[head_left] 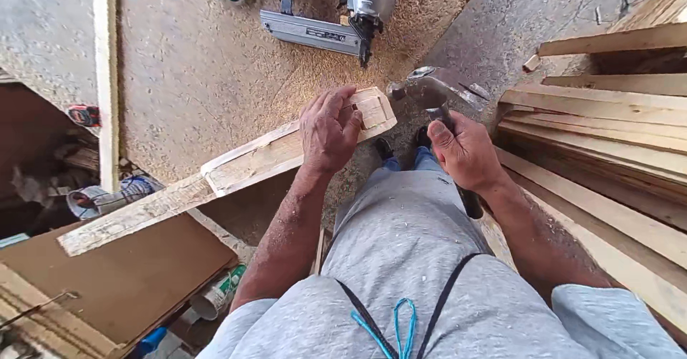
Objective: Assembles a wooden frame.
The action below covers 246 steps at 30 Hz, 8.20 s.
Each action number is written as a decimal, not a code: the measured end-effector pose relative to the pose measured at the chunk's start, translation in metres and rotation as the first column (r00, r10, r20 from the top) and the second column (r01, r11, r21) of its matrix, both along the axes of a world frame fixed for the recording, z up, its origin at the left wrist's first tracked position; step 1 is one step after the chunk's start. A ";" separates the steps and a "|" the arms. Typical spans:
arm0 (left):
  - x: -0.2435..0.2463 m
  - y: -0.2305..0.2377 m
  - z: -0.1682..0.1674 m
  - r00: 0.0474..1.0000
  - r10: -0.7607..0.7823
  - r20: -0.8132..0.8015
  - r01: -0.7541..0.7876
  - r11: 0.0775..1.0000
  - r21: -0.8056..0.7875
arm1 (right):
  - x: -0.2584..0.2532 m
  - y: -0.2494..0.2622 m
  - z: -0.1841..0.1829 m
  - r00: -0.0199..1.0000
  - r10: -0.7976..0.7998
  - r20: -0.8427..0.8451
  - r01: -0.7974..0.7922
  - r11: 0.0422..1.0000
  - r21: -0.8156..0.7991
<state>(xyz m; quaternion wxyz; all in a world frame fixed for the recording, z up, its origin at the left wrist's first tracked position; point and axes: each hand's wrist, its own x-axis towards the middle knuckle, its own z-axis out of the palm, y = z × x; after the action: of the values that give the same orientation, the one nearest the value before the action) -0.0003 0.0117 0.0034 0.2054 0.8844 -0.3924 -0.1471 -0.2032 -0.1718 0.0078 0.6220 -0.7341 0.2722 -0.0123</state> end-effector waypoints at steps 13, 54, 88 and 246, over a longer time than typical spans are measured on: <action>0.010 -0.013 0.014 0.927 0.171 -0.333 -0.152 0.985 0.083 | 0.015 -0.010 0.006 0.994 0.103 0.047 -0.096 0.987 -0.132; 0.044 -0.009 0.014 0.893 0.082 -0.443 -0.019 0.989 0.145 | 0.002 0.006 0.034 0.965 0.234 -0.118 -0.261 0.899 -0.352; 0.038 0.000 0.004 0.956 0.104 -0.273 -0.156 0.972 -0.178 | 0.041 0.022 0.065 0.815 0.330 -0.477 -0.542 0.726 -0.424; -0.038 0.009 -0.011 0.850 0.490 0.194 -0.478 0.872 -0.107 | 0.095 -0.194 -0.041 0.860 0.302 -0.411 -0.465 0.796 -0.387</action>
<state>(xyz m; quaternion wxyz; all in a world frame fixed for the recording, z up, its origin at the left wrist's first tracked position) -0.0380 0.0210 -0.0074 0.2161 0.9594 -0.1806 0.0167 -0.1085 -0.3660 -0.0335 0.3583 -0.8947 0.2037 0.1722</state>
